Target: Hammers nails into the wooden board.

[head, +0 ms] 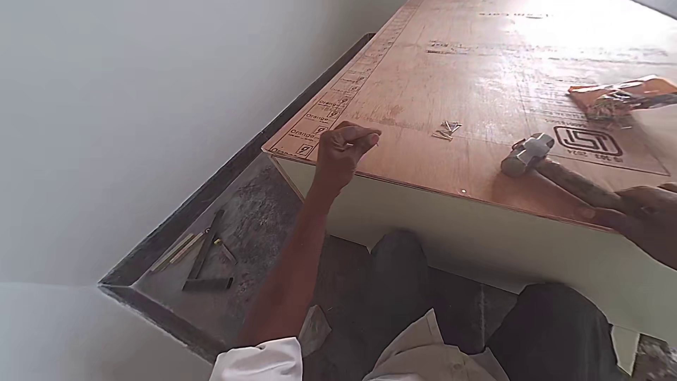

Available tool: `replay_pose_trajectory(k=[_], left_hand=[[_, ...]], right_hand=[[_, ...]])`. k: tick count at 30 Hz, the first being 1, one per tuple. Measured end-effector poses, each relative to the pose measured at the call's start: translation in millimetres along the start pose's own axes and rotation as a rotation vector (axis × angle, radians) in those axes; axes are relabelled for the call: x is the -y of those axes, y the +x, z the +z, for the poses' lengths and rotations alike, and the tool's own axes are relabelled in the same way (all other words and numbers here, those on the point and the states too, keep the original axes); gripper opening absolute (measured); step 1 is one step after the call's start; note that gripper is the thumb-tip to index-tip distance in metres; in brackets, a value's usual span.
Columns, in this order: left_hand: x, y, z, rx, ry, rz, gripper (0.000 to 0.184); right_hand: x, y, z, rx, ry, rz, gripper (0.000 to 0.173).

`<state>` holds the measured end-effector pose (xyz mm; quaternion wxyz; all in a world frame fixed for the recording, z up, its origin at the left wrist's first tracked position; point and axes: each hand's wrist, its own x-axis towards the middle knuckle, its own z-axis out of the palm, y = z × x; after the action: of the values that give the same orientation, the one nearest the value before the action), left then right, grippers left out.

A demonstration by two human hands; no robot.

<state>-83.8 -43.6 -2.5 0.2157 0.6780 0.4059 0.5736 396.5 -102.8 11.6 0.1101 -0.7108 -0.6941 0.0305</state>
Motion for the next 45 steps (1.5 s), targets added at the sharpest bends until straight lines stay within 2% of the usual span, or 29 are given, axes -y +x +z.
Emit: replay_pose_trajectory(k=[3, 7, 11, 13, 15, 16, 18, 20, 21, 22, 23, 26, 28, 30, 32, 36, 38, 40, 42, 43, 45], left_hand=[[2.5, -13.0, -13.1, 0.020, 0.020, -0.024, 0.012], [-1.2, -14.3, -4.1, 0.083, 0.039, 0.010, 0.012], [1.4, -17.0, 8.3, 0.135, 0.012, -0.014, 0.011], [0.9, -22.2, 8.2, 0.141, 0.047, -0.036, 0.013], [1.4, -21.3, 12.7, 0.155, 0.076, -0.043, 0.014], [3.0, -20.8, 13.7, 0.152, 0.077, -0.051, 0.015], [6.0, -21.6, 11.7, 0.144, 0.078, -0.049, 0.016], [6.3, -22.8, 10.8, 0.138, 0.066, -0.053, 0.017], [5.5, -23.9, 11.1, 0.140, 0.066, -0.064, 0.016], [4.5, -23.7, 11.5, 0.142, 0.074, -0.073, 0.016], [4.0, -22.2, 11.7, 0.141, 0.082, -0.079, 0.016], [3.4, -21.4, 12.7, 0.156, 0.083, -0.096, 0.016], [2.3, -20.9, 14.2, 0.166, 0.077, -0.094, 0.015], [0.2, -24.2, 10.2, 0.186, 0.076, -0.098, 0.015], [-1.2, -23.3, 9.0, 0.198, 0.051, -0.102, 0.015], [-0.3, -23.2, 11.0, 0.199, 0.057, -0.098, 0.013], [2.3, -21.6, 10.5, 0.190, 0.042, -0.076, 0.014], [6.6, -21.8, 10.7, 0.177, 0.010, -0.054, 0.013], [6.5, -22.4, 11.2, 0.175, 0.009, -0.052, 0.013], [5.8, -22.4, 11.3, 0.177, 0.003, -0.055, 0.013], [5.1, -21.9, 11.3, 0.175, -0.009, -0.058, 0.013]], right_hand=[[8.0, 0.6, 7.7, -0.024, -0.070, 0.032, 0.073], [43.6, 4.1, 10.1, -0.017, -0.104, 0.072, 0.057], [33.4, 9.3, 3.9, 0.029, -0.059, 0.015, 0.059], [30.4, 3.7, -0.7, -0.014, 0.116, -0.045, 0.053], [38.1, -14.1, -13.2, -0.016, 0.407, -0.030, 0.037], [43.8, -19.8, -17.0, 0.019, 0.623, -0.031, 0.029], [60.3, -27.7, -15.1, 0.148, 1.077, -0.021, 0.035], [75.0, -32.3, -6.7, 0.282, 1.323, -0.051, 0.040], [80.8, -35.2, -1.6, 0.325, 1.362, -0.081, 0.030], [86.6, -37.3, 2.9, 0.337, 1.354, -0.113, 0.021], [92.2, -37.5, 6.1, 0.318, 1.315, -0.128, 0.018], [102.8, -43.0, 18.6, 0.100, 1.139, -0.182, 0.022], [109.4, -45.3, 21.8, -0.023, 1.158, -0.265, 0.019], [115.9, -47.3, 21.6, 0.135, 1.370, -0.387, 0.018], [120.8, -56.0, 22.6, 0.291, 1.528, -0.393, 0.018], [108.0, -73.2, 31.2, 0.116, 1.318, -0.343, 0.025], [99.1, -74.8, 30.3, 0.074, 1.334, -0.348, 0.033], [94.2, -78.2, 26.9, 0.131, 1.402, -0.427, 0.034], [94.4, -84.0, 25.9, 0.314, 1.535, -0.556, 0.030], [97.0, -90.3, 26.1, 0.378, 1.586, -0.557, 0.029], [103.3, -101.8, 26.6, 0.318, 1.504, -0.458, 0.029]])
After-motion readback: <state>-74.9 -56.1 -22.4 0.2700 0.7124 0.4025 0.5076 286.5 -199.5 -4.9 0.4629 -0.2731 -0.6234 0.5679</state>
